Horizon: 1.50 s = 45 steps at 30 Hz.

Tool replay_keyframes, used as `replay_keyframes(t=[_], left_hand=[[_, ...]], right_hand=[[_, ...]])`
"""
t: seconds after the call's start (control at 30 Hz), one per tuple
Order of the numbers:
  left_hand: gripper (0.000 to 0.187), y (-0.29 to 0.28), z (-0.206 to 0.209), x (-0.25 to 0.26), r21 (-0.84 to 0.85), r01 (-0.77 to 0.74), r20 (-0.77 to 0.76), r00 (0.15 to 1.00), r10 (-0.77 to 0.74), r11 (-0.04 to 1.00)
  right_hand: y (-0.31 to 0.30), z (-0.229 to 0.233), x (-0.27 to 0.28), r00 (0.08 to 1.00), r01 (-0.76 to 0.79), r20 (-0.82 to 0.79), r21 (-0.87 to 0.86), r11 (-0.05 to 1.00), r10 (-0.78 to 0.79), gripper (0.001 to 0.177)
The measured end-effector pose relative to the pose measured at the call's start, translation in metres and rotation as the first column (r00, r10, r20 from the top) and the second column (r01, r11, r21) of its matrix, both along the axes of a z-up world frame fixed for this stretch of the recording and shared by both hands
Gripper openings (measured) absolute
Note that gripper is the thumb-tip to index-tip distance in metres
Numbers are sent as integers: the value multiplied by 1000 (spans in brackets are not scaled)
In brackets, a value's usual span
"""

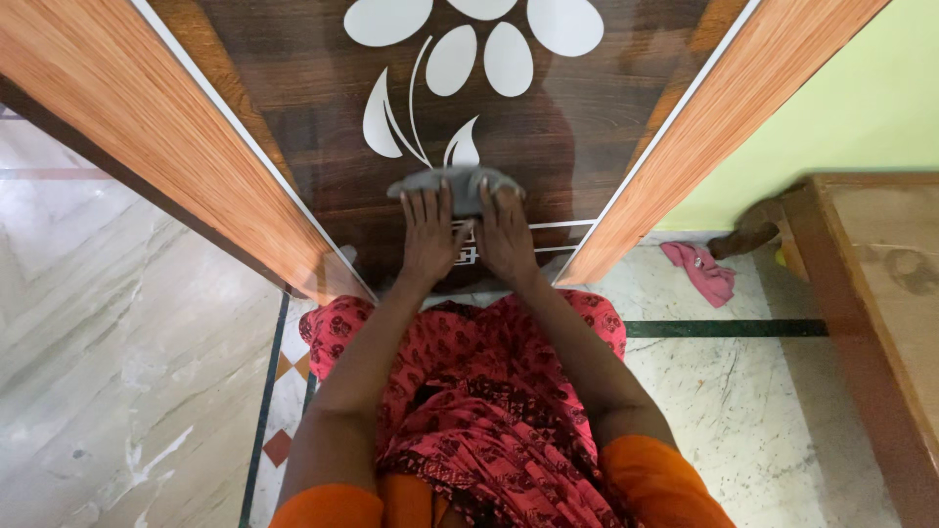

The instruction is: The person wipes the surface and edges of a door using a cloth, moving around the decorative flower design and the handle area.

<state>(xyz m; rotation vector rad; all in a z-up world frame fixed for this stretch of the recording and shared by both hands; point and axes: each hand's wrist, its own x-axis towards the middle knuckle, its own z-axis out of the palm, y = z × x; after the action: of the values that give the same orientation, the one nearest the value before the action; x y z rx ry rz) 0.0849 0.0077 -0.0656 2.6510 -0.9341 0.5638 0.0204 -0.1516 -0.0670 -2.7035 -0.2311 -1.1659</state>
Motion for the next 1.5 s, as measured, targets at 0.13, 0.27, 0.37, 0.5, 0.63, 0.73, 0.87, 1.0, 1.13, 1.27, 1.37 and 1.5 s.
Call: replay_keyframes(t=[0.13,0.27,0.37,0.5,0.63,0.73,0.87,1.0,1.13,1.27,1.37,1.5], left_hand=[[92,-6,131,24,-4,-104,-26,994,103,995],[85,0,208,33,-200,-62,323,938,126,978],[86,5,193,41,-180,-101,266,953,147,979],[88,20,81,31,-71,-109,53,992,113,991],[87,45,-29,-3,-79,-38,-12,999,38,996],[88,55,-42,-11,-75,-49,-85,995,43,996],[91,62,43,24,-44,-169,-60,984,167,985],[86,74,163,47,-161,-251,123,955,271,955],[79,87,197,53,-231,-238,281,912,299,943],[84,91,107,61,-225,-263,231,921,314,938],[84,84,-16,35,-333,-112,138,976,166,936],[90,81,-106,14,-97,-231,-236,950,203,968]], right_hand=[[-10,123,32,997,27,70,43,999,-30,69],[-4,202,41,952,74,298,11,997,-74,71],[3,185,58,930,91,362,-48,995,-68,74],[19,65,52,988,-19,154,-70,997,30,72],[28,-45,24,997,-66,-38,-138,988,62,75],[32,-57,16,996,-53,-84,-136,989,42,74],[39,42,46,996,-83,36,-117,990,88,80],[51,172,61,962,-31,269,-87,996,53,87],[71,207,73,927,-40,370,-67,997,62,87],[81,116,92,910,-128,377,-142,982,173,80],[83,4,70,984,-156,51,-217,964,171,59],[89,-62,42,952,-219,-256,-197,956,166,59]])
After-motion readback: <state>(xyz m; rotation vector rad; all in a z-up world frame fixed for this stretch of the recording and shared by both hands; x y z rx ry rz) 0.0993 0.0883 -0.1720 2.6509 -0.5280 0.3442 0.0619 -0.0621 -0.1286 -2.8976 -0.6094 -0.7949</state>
